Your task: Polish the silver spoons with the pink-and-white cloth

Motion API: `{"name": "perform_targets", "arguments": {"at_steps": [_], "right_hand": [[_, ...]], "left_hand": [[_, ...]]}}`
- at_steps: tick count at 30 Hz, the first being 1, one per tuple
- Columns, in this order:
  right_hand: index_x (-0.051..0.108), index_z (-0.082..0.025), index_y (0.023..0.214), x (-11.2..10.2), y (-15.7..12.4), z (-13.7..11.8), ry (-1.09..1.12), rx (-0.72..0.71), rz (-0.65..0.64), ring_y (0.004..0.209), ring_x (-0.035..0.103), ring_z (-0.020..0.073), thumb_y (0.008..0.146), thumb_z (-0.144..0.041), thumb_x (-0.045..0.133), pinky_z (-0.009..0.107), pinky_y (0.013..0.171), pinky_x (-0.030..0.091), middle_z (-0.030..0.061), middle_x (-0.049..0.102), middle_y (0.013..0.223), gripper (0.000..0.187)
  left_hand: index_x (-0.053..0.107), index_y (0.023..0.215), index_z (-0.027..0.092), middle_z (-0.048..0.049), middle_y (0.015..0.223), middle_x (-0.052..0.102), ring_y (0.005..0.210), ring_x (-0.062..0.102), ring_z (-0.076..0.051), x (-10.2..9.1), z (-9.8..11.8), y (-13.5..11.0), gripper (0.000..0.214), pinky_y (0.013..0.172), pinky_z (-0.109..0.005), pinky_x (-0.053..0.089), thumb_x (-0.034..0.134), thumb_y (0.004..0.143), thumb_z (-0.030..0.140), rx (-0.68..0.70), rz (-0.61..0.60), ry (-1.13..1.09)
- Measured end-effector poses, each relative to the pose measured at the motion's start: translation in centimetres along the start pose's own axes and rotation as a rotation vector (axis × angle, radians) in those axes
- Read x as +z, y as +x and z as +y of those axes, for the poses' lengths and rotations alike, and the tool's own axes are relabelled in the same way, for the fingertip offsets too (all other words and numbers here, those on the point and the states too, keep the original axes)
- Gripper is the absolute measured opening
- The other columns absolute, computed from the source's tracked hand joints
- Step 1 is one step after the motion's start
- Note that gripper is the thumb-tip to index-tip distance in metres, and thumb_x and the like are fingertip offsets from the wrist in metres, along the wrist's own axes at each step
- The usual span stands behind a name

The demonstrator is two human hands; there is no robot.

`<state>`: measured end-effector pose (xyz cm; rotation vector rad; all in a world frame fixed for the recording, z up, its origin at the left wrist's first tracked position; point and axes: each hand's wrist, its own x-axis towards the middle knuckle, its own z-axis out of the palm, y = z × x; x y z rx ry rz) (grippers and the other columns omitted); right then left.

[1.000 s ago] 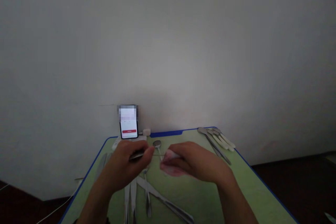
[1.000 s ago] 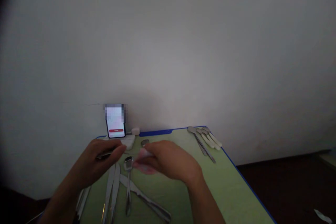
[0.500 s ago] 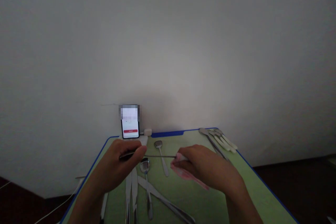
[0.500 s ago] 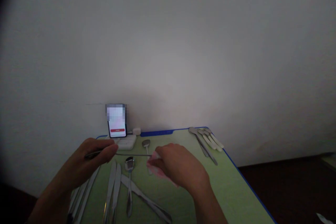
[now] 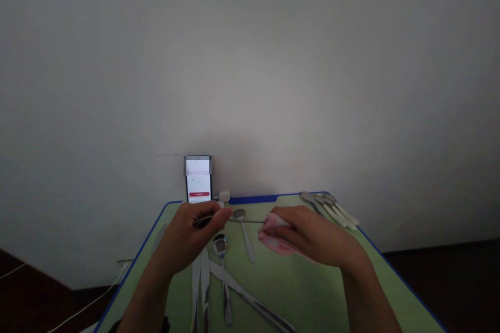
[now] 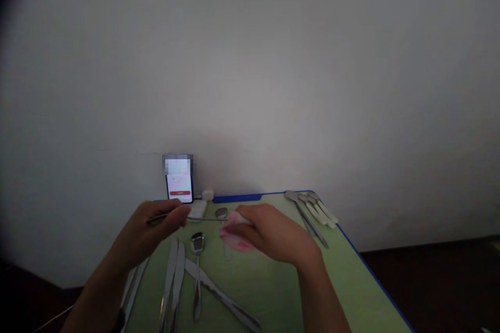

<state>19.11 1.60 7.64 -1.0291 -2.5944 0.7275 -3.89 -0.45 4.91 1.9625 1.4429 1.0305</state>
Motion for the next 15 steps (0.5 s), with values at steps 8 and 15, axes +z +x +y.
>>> {"name": "perform_targets", "arguments": {"at_steps": [8, 15], "right_hand": [[0.061, -0.016, 0.086, 0.0, 0.0, -0.1, 0.02, 0.016, -0.01, 0.07, 0.053, 0.0123, 0.092, -0.037, 0.037, 0.022, 0.064, 0.036, 0.0026, 0.063, 0.079, 0.033], [0.063, -0.017, 0.088, 1.6, 0.9, -0.7, -0.049, 0.06, -0.044, 0.071, 0.056, 0.0146, 0.089, -0.04, 0.043, 0.023, 0.063, 0.035, 0.005, 0.066, 0.08, 0.03]], "left_hand": [[0.044, 0.052, 0.016, 0.0044, 0.049, 0.036, 0.048, 0.034, -0.009, -0.4, -1.2, -0.1, 0.045, 0.046, -0.02, 0.025, 0.042, 0.084, 0.048, -0.051, 0.026, -0.067], [0.039, 0.052, 0.017, 0.0056, 0.05, 0.033, 0.049, 0.031, -0.008, 2.3, 0.2, 0.6, 0.041, 0.046, -0.022, 0.022, 0.04, 0.085, 0.041, 0.043, -0.155, 0.004]]}}
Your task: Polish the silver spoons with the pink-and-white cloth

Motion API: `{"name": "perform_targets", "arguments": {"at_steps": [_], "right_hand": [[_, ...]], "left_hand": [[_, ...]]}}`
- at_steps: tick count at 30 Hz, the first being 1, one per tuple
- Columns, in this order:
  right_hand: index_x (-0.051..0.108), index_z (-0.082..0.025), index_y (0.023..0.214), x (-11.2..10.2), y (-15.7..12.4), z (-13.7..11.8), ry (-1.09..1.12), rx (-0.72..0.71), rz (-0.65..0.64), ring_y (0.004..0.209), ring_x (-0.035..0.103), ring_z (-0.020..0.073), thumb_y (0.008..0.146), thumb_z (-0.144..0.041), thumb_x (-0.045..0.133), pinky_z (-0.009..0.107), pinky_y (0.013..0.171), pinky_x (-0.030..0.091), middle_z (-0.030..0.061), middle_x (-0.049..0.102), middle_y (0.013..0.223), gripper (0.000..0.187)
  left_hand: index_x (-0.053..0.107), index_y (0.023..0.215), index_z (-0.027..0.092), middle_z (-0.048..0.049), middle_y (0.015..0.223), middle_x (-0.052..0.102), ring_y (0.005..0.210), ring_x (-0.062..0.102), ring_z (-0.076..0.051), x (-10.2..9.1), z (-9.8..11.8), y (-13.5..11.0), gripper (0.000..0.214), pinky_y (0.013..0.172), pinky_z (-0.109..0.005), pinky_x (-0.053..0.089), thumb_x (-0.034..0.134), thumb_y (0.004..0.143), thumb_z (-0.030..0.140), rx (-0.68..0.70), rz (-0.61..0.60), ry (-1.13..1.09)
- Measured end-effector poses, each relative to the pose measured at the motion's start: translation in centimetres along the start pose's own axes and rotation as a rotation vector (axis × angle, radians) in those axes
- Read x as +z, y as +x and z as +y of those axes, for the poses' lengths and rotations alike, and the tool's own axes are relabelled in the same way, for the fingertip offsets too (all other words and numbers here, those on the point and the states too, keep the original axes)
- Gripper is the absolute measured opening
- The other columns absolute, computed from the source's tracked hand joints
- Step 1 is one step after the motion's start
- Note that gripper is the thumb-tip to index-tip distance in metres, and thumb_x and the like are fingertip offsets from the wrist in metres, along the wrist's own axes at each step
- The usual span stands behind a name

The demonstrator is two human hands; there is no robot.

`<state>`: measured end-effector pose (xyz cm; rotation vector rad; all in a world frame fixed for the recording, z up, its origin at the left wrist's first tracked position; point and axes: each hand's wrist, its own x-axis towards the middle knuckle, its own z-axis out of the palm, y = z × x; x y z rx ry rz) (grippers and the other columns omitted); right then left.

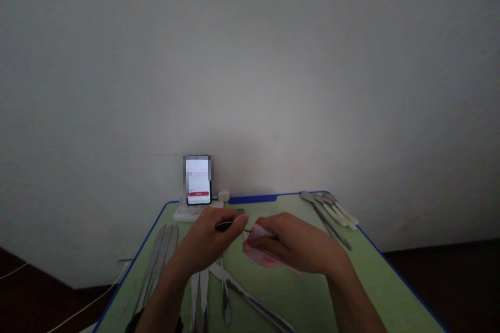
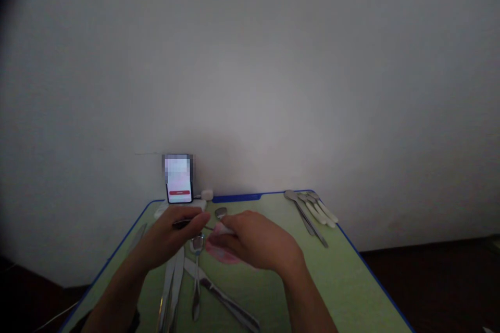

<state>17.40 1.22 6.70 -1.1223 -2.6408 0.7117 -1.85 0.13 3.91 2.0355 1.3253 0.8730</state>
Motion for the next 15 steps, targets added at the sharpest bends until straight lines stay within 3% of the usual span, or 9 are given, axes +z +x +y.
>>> {"name": "perform_targets", "arguments": {"at_steps": [4, 7, 11, 15], "right_hand": [[0.063, -0.018, 0.093, 0.5, 0.5, 0.2, 0.011, -0.028, -0.009, 0.071, 0.057, 0.0148, 0.088, -0.041, 0.043, 0.023, 0.062, 0.036, 0.0046, 0.066, 0.082, 0.031], [0.063, -0.017, 0.082, -0.5, -0.2, 1.2, 0.009, -0.002, -0.003, 0.066, 0.054, 0.0134, 0.088, -0.044, 0.043, 0.022, 0.059, 0.034, 0.0025, 0.063, 0.073, 0.035], [0.062, -0.016, 0.084, -1.4, -0.8, 1.9, 0.039, -0.011, 0.017, 0.069, 0.053, 0.0127, 0.09, -0.039, 0.039, 0.022, 0.062, 0.035, 0.0025, 0.063, 0.077, 0.033], [0.061, -0.015, 0.082, 0.1, 0.5, 1.2, -0.024, 0.034, 0.023, 0.069, 0.053, 0.0136, 0.09, -0.04, 0.04, 0.022, 0.061, 0.033, 0.0047, 0.063, 0.076, 0.033]], "left_hand": [[0.044, 0.054, 0.017, 0.0056, 0.049, 0.036, 0.049, 0.034, -0.008, 0.7, 0.0, 0.2, 0.04, 0.046, -0.022, 0.023, 0.04, 0.085, 0.042, -0.002, -0.044, 0.039], [0.039, 0.053, 0.018, 0.0058, 0.05, 0.033, 0.049, 0.032, -0.008, -0.2, -0.4, 0.0, 0.041, 0.047, -0.022, 0.022, 0.04, 0.084, 0.044, -0.026, 0.025, 0.028], [0.035, 0.053, 0.018, 0.0054, 0.051, 0.032, 0.049, 0.03, -0.008, -1.4, -1.6, -0.1, 0.041, 0.047, -0.022, 0.022, 0.038, 0.084, 0.044, -0.061, 0.101, -0.071], [0.035, 0.053, 0.018, 0.0056, 0.05, 0.031, 0.048, 0.03, -0.008, -0.9, -2.7, 0.4, 0.043, 0.047, -0.022, 0.023, 0.037, 0.085, 0.047, -0.125, 0.086, -0.11]]}}
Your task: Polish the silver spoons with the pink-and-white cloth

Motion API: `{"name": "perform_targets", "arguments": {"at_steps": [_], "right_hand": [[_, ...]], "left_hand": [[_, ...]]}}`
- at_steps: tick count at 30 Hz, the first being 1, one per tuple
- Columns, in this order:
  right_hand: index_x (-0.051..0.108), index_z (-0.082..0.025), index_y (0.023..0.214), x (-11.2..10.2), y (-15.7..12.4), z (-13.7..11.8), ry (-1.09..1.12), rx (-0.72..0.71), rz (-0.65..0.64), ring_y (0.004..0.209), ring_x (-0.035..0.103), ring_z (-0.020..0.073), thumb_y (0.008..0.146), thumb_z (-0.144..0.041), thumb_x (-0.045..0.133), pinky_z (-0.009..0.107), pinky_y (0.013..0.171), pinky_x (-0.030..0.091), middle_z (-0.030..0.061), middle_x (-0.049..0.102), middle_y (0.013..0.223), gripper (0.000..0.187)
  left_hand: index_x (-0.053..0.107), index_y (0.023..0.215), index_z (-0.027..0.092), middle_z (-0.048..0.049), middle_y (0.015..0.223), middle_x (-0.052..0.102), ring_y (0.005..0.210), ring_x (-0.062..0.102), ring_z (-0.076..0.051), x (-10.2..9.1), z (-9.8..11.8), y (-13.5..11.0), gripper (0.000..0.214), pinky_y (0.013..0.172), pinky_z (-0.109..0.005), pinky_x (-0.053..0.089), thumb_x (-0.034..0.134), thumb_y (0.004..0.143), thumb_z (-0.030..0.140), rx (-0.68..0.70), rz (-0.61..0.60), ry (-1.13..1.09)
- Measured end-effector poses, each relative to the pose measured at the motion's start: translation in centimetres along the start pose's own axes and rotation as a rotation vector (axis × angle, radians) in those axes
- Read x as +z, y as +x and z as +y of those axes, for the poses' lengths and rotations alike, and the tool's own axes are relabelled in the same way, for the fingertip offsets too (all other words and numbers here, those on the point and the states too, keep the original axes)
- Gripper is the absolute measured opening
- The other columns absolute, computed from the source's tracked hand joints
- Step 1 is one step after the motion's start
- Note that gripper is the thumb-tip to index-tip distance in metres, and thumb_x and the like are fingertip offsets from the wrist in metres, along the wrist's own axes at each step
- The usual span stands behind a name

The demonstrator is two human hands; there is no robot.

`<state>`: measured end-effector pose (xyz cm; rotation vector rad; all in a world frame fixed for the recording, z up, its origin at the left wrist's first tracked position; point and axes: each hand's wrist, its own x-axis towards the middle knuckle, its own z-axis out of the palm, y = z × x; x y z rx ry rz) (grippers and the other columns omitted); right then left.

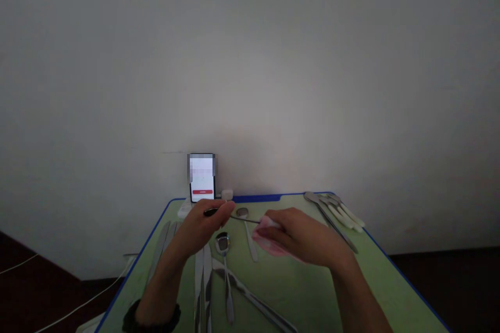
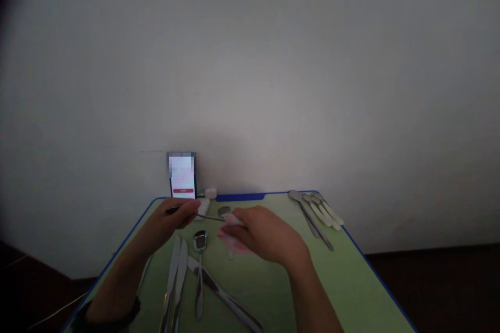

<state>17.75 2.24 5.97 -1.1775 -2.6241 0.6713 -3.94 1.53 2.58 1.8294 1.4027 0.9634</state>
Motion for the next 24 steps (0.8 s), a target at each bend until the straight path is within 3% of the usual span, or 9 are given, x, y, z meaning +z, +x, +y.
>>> {"name": "perform_targets", "arguments": {"at_steps": [5, 13, 21, 24], "right_hand": [[0.061, -0.016, 0.084, 1.9, 1.8, -0.7, -0.013, -0.019, -0.06, 0.062, 0.051, 0.0128, 0.088, -0.042, 0.042, 0.022, 0.056, 0.031, 0.0038, 0.062, 0.073, 0.032], [0.058, -0.017, 0.079, 0.4, 1.8, 1.0, 0.087, -0.036, -0.03, 0.066, 0.052, 0.0127, 0.09, -0.037, 0.039, 0.022, 0.06, 0.034, 0.0024, 0.061, 0.074, 0.03], [0.059, -0.017, 0.079, 0.8, 3.5, 1.5, 0.107, -0.037, -0.07, 0.065, 0.051, 0.0128, 0.089, -0.038, 0.041, 0.022, 0.058, 0.032, 0.0024, 0.061, 0.072, 0.029], [0.06, -0.017, 0.08, 1.6, 4.4, 1.2, 0.11, -0.036, -0.096, 0.061, 0.049, 0.0124, 0.087, -0.042, 0.043, 0.022, 0.055, 0.03, 0.0016, 0.059, 0.068, 0.031]], "left_hand": [[0.04, 0.055, 0.017, 0.0054, 0.052, 0.033, 0.05, 0.032, -0.009, 0.5, -0.1, 0.1, 0.042, 0.049, -0.023, 0.022, 0.039, 0.085, 0.046, 0.023, -0.167, 0.111], [0.045, 0.055, 0.017, 0.0051, 0.051, 0.035, 0.051, 0.035, -0.01, -1.6, -1.3, 0.5, 0.045, 0.051, -0.023, 0.025, 0.039, 0.084, 0.051, -0.075, 0.032, 0.021], [0.034, 0.053, 0.018, 0.006, 0.052, 0.03, 0.051, 0.03, -0.009, -0.1, -0.6, 1.2, 0.042, 0.05, -0.023, 0.022, 0.039, 0.084, 0.046, -0.057, -0.015, 0.02], [0.039, 0.053, 0.018, 0.0056, 0.052, 0.035, 0.052, 0.035, -0.009, 0.0, -0.4, 1.3, 0.041, 0.05, -0.022, 0.025, 0.044, 0.083, 0.046, -0.067, -0.037, 0.041]]}}
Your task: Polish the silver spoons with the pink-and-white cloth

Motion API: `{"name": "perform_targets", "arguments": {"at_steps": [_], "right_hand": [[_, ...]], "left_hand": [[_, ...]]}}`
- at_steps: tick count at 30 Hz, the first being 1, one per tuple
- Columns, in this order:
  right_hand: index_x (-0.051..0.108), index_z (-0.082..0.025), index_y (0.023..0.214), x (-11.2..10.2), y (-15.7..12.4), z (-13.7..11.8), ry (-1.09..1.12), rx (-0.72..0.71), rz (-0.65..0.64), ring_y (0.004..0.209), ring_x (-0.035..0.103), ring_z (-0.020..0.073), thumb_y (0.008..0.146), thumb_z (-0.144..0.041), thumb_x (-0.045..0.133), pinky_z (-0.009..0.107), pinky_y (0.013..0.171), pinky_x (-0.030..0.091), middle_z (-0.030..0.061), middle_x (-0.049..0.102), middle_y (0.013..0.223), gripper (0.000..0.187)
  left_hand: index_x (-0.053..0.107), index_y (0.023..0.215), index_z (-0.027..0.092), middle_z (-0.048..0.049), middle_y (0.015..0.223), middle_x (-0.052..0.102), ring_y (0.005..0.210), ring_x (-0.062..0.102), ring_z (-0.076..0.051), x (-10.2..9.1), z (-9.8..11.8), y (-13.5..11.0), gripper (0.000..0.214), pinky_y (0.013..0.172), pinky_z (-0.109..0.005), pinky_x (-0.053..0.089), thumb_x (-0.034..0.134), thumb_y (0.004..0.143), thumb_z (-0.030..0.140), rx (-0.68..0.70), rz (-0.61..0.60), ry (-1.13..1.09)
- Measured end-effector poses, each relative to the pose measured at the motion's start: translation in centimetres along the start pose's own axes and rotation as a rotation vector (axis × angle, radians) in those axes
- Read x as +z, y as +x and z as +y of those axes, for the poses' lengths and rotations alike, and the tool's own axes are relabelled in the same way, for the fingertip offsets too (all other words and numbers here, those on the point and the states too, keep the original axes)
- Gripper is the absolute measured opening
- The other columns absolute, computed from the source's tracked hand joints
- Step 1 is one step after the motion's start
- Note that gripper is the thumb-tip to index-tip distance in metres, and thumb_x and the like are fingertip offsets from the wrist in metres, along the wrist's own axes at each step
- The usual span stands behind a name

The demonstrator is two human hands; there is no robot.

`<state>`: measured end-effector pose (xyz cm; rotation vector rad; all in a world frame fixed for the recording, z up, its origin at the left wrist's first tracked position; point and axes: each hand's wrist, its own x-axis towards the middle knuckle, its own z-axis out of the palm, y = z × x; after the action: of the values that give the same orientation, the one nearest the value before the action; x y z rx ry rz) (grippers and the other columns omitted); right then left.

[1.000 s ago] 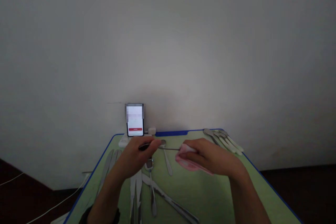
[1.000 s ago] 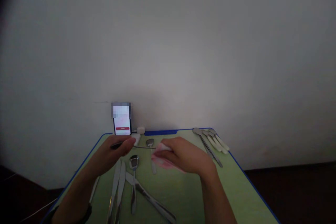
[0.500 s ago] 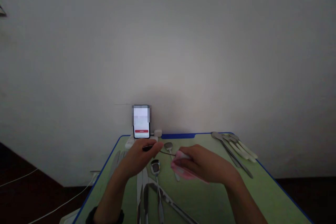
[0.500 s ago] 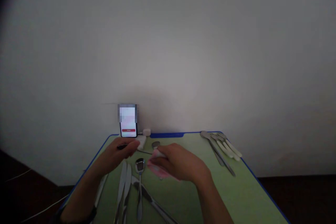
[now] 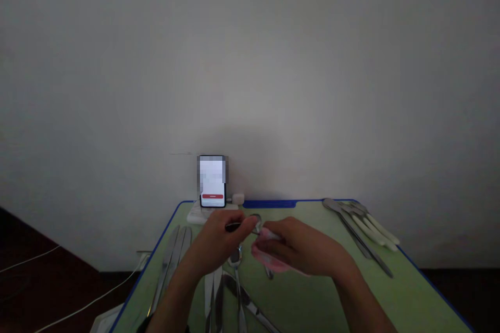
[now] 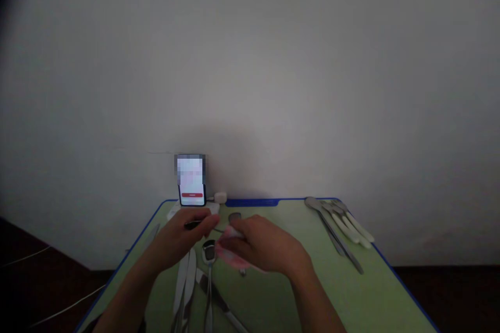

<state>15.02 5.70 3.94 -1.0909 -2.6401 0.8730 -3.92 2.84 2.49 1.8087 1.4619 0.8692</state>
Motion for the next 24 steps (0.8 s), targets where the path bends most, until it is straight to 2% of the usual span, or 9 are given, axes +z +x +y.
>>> {"name": "perform_targets", "arguments": {"at_steps": [3, 5, 9, 13, 15, 18, 24], "right_hand": [[0.06, -0.017, 0.084, 0.2, 0.6, 0.1, 0.032, -0.027, -0.011, 0.06, 0.049, 0.0118, 0.088, -0.041, 0.042, 0.022, 0.054, 0.03, 0.0009, 0.059, 0.068, 0.031], [0.061, -0.017, 0.084, 0.0, 0.6, 0.4, 0.051, -0.048, -0.007, 0.061, 0.05, 0.0116, 0.088, -0.04, 0.041, 0.021, 0.055, 0.03, 0.0005, 0.059, 0.068, 0.03], [0.06, -0.017, 0.082, -0.8, 0.4, 1.3, 0.097, -0.045, 0.011, 0.063, 0.052, 0.0116, 0.088, -0.039, 0.042, 0.021, 0.057, 0.033, 0.0003, 0.06, 0.07, 0.029], [0.057, -0.017, 0.077, -1.3, 0.3, 2.3, 0.121, -0.01, 0.057, 0.063, 0.051, 0.012, 0.089, -0.042, 0.039, 0.022, 0.057, 0.033, 0.0007, 0.059, 0.07, 0.033], [0.056, -0.016, 0.075, -1.2, 0.4, 2.5, 0.121, 0.008, 0.096, 0.063, 0.051, 0.0122, 0.09, -0.044, 0.037, 0.022, 0.057, 0.032, 0.0008, 0.058, 0.068, 0.037], [0.053, -0.016, 0.072, -1.1, 0.7, 2.6, 0.139, 0.022, 0.123, 0.061, 0.049, 0.0118, 0.09, -0.046, 0.036, 0.023, 0.056, 0.031, 0.0002, 0.056, 0.065, 0.039], [0.05, -0.016, 0.069, -0.4, 1.6, 1.4, 0.307, -0.059, 0.078, 0.056, 0.043, 0.0092, 0.089, -0.046, 0.037, 0.021, 0.052, 0.029, -0.0029, 0.047, 0.06, 0.038]], "left_hand": [[0.049, 0.066, 0.017, 0.0042, 0.058, 0.049, 0.057, 0.047, -0.011, 0.1, 0.1, 0.1, 0.028, 0.054, -0.02, 0.033, 0.05, 0.081, 0.041, -0.018, 0.033, -0.08], [0.05, 0.07, 0.018, 0.0037, 0.061, 0.053, 0.059, 0.051, -0.011, 0.3, 0.0, 0.2, 0.022, 0.057, -0.02, 0.037, 0.052, 0.08, 0.038, -0.021, 0.055, -0.124], [0.049, 0.068, 0.018, 0.004, 0.058, 0.053, 0.056, 0.051, -0.01, 0.2, -0.5, 0.6, 0.024, 0.055, -0.019, 0.039, 0.055, 0.079, 0.039, -0.048, 0.13, -0.18], [0.05, 0.077, 0.018, 0.0062, 0.053, 0.053, 0.05, 0.049, -0.009, 0.0, -1.2, 1.1, 0.026, 0.049, -0.018, 0.036, 0.063, 0.073, 0.04, -0.111, 0.261, -0.319], [0.052, 0.081, 0.017, 0.0062, 0.056, 0.054, 0.044, 0.043, -0.006, 0.1, -1.5, 1.3, 0.029, 0.044, -0.017, 0.032, 0.066, 0.07, 0.04, -0.12, 0.283, -0.407], [0.058, 0.086, 0.015, 0.0043, 0.06, 0.056, 0.041, 0.036, -0.004, 0.2, -1.9, 1.7, 0.032, 0.041, -0.018, 0.03, 0.066, 0.071, 0.041, -0.134, 0.256, -0.483], [0.07, 0.084, 0.017, -0.0008, 0.07, 0.061, 0.057, 0.047, -0.009, 0.1, -1.8, 1.6, 0.02, 0.052, -0.019, 0.039, 0.065, 0.072, 0.032, -0.024, 0.117, -0.481]]}}
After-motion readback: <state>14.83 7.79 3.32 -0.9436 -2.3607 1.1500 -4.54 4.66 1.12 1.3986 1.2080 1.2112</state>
